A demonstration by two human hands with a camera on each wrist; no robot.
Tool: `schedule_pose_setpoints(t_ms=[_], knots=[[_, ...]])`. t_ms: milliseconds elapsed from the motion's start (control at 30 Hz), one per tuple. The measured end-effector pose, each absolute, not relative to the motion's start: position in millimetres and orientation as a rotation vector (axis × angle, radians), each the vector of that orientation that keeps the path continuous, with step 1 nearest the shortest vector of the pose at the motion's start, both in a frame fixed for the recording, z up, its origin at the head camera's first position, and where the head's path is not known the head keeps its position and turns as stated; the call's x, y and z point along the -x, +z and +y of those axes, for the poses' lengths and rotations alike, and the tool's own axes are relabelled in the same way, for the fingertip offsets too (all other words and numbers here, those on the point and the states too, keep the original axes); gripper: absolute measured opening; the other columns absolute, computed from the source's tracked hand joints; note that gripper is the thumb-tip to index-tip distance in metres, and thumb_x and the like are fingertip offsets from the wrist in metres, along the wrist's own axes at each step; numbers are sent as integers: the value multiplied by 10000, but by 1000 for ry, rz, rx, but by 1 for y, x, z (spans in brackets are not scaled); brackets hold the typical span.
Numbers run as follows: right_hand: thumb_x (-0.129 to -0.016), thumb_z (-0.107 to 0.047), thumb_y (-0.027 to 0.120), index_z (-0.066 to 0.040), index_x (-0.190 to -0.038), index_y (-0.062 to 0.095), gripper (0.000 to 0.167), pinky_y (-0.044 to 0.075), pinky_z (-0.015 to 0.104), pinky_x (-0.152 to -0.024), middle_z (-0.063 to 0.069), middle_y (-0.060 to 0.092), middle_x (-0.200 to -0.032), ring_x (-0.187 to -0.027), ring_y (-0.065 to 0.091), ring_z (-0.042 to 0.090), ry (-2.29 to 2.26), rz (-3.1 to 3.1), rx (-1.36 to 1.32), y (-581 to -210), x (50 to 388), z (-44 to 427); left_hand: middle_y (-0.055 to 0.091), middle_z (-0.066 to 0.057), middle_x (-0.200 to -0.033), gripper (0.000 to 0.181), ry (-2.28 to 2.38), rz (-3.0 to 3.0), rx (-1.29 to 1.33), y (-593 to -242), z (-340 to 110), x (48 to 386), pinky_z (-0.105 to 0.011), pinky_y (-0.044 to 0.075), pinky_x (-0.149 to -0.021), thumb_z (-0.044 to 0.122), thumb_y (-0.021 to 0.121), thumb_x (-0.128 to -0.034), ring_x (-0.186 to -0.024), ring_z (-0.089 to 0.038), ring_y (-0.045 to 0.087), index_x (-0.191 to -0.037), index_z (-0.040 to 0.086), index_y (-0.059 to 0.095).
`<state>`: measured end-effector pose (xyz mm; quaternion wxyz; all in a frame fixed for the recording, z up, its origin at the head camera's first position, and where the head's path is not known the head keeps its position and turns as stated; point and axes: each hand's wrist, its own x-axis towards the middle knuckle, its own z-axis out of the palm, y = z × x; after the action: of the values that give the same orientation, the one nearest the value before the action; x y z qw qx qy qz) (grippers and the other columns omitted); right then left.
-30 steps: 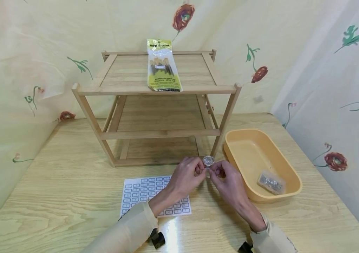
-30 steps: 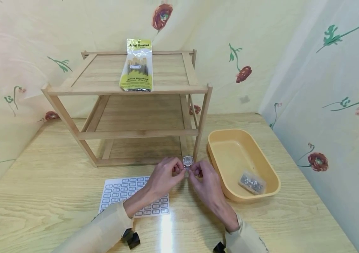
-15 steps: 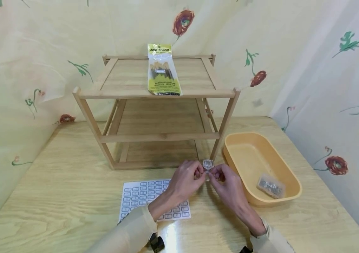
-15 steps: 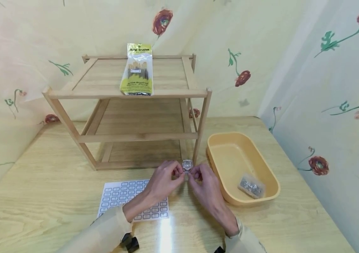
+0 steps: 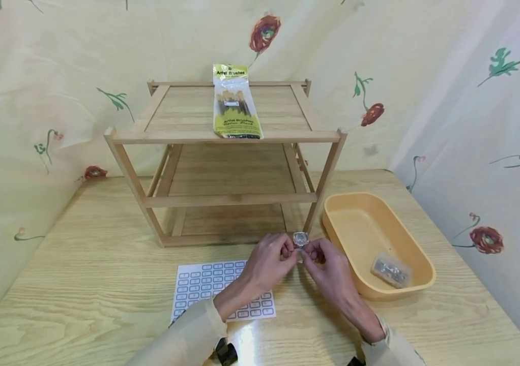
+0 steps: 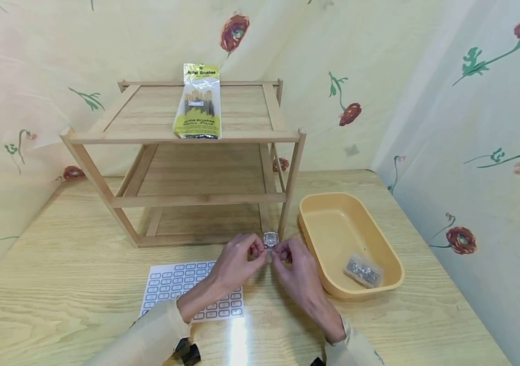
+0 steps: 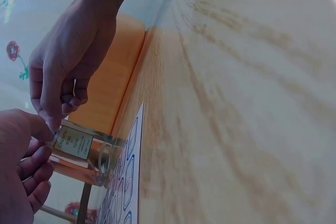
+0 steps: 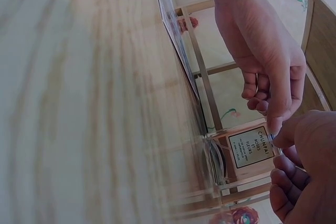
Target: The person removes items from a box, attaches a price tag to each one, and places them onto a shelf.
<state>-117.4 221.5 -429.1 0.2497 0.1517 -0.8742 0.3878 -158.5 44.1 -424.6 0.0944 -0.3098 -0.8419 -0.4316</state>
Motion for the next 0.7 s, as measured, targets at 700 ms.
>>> schedule_pose_setpoints(t_ms=[700], knots=[[-841,121,747,-26,-915,633,200,476,215,-621,16,618,-834,-725,555,118,1049,-2369,-417,-428,117,220,588,80,-795,145,-1321,-2509,901,-424,44,158,-205,460,-674,111,733,-939,-810,-113,544,-858,147,619]])
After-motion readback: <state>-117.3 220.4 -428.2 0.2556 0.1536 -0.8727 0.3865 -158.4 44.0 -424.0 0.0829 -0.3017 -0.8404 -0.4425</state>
